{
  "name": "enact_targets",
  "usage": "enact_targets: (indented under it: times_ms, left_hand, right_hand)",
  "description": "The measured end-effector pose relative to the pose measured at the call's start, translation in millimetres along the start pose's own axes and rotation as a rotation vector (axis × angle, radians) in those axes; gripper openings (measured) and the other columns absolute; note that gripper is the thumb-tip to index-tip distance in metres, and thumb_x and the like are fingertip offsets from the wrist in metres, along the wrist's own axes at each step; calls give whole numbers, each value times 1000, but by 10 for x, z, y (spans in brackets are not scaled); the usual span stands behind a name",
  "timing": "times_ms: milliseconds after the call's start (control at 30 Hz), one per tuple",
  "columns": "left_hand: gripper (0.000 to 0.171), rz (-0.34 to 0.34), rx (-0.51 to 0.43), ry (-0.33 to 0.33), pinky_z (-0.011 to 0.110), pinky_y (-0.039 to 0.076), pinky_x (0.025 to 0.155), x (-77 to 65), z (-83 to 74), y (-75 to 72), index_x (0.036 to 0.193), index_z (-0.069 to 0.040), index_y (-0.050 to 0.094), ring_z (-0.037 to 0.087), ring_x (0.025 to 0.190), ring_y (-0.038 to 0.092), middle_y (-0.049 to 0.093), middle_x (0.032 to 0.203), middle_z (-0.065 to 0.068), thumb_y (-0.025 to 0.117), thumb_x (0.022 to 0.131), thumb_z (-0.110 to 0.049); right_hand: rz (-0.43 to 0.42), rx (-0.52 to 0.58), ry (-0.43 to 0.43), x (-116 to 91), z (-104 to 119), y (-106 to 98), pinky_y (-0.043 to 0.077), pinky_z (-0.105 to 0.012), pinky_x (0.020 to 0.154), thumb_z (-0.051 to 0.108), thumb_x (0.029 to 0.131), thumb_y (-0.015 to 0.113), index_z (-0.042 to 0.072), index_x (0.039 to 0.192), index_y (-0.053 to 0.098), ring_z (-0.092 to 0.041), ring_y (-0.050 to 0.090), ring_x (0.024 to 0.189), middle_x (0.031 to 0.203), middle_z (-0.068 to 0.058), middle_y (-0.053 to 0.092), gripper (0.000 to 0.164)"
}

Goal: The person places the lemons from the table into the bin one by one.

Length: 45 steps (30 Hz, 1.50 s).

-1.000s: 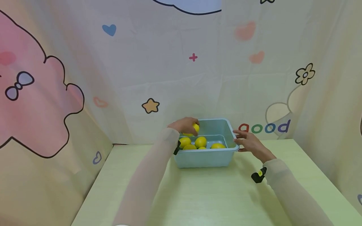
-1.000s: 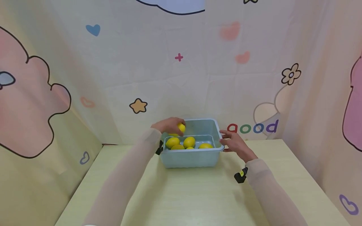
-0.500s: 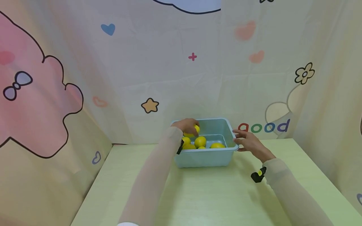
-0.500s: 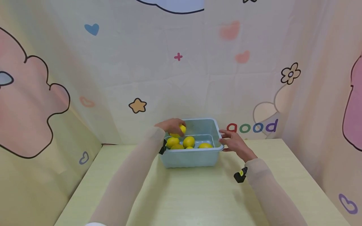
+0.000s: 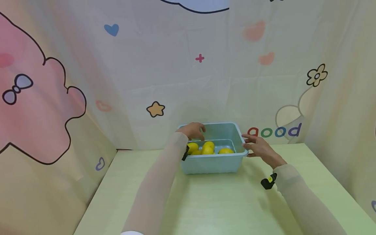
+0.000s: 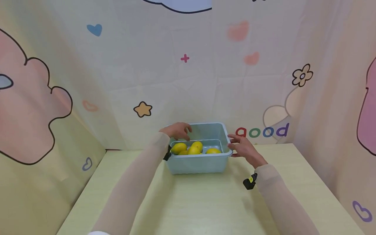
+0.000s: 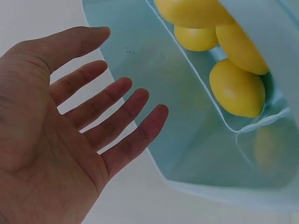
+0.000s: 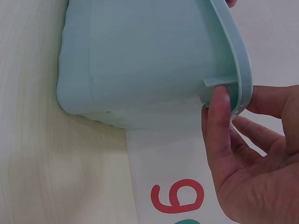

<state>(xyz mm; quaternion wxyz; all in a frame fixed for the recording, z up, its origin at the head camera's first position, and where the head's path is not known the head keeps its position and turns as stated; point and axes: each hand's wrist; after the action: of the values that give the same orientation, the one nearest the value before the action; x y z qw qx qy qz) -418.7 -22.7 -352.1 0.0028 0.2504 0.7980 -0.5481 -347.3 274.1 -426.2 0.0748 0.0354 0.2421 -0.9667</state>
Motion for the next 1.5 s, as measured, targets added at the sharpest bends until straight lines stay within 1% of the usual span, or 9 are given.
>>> enact_targets:
  times_ms: [100, 233, 367, 567, 733, 1100, 1267, 1400, 1500]
  left_hand:
    - [46, -17, 28, 18, 34, 55, 87, -31, 51, 1, 134, -25, 56, 17, 107, 58, 55, 140, -2, 67, 91, -34]
    - [47, -41, 52, 58, 40, 52, 97, -97, 133, 8, 137, -23, 54, 20, 115, 57, 56, 139, 2, 63, 93, -36]
    - [47, -58, 44, 88, 45, 48, 105, -164, 209, 20, 139, -21, 52, 24, 122, 54, 55, 141, 7, 61, 94, -34]
    - [48, -86, 1, 98, 45, 48, 106, -261, 275, 43, 140, -20, 51, 27, 124, 54, 51, 145, 11, 61, 94, -30]
    - [47, -130, -19, 118, 45, 49, 105, -337, 309, 70, 139, -19, 52, 26, 123, 55, 53, 144, 8, 62, 94, -27]
    - [47, -224, 59, 170, 44, 47, 106, -487, 368, 166, 141, -19, 51, 24, 126, 53, 55, 141, 5, 59, 96, -33]
    - [50, -263, 71, 187, 44, 45, 109, -600, 409, 213, 143, -16, 49, 24, 130, 52, 53, 144, 4, 58, 97, -33]
    - [50, -301, 79, 178, 44, 41, 113, -701, 460, 243, 144, -17, 49, 24, 134, 49, 51, 147, 2, 58, 97, -34]
    - [50, -327, 72, 168, 45, 39, 115, -773, 508, 265, 144, -19, 49, 25, 137, 46, 49, 149, 1, 57, 98, -37]
  right_hand:
    - [2, 0, 3, 9, 0, 10, 60, -40, 86, 18, 100, 54, 11, 155, 30, -36, 60, 115, 144, -24, 43, 61]
    - [4, -1, -5, 9, -4, 20, 59, -41, 87, 19, 100, 54, 10, 155, 29, -38, 60, 116, 144, -24, 43, 61]
    - [4, 0, -3, 7, -17, 23, 59, -41, 88, 18, 100, 53, 10, 155, 29, -40, 58, 118, 144, -24, 43, 61]
    - [5, 7, -6, 10, -22, 31, 59, -41, 88, 19, 100, 54, 10, 155, 28, -44, 54, 123, 145, -25, 41, 61]
    - [-1, -2, -8, 6, -28, 23, 59, -42, 88, 18, 100, 53, 10, 155, 28, -44, 55, 121, 146, -25, 41, 61]
    - [-13, -24, -7, 17, -60, 19, 60, -39, 86, 19, 100, 54, 11, 155, 29, -37, 59, 116, 145, -25, 42, 61]
    - [-16, -23, -23, -5, -39, 15, 60, -39, 86, 19, 100, 54, 9, 155, 30, -42, 56, 120, 144, -26, 41, 61]
    - [-11, -15, -36, -6, -26, 20, 60, -40, 84, 18, 99, 54, 8, 154, 30, -43, 55, 121, 144, -26, 42, 61]
    - [-12, -20, -45, -1, -18, 31, 61, -39, 82, 17, 99, 55, 7, 154, 31, -42, 57, 119, 144, -27, 42, 60]
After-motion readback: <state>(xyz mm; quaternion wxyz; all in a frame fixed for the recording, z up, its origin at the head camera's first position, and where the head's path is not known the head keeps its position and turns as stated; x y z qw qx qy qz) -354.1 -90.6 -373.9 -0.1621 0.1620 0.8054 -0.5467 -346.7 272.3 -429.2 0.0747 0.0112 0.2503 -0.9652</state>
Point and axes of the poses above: each hand's wrist, its own x-axis towards the middle knuckle, its own y-axis out of the palm, z = x × y
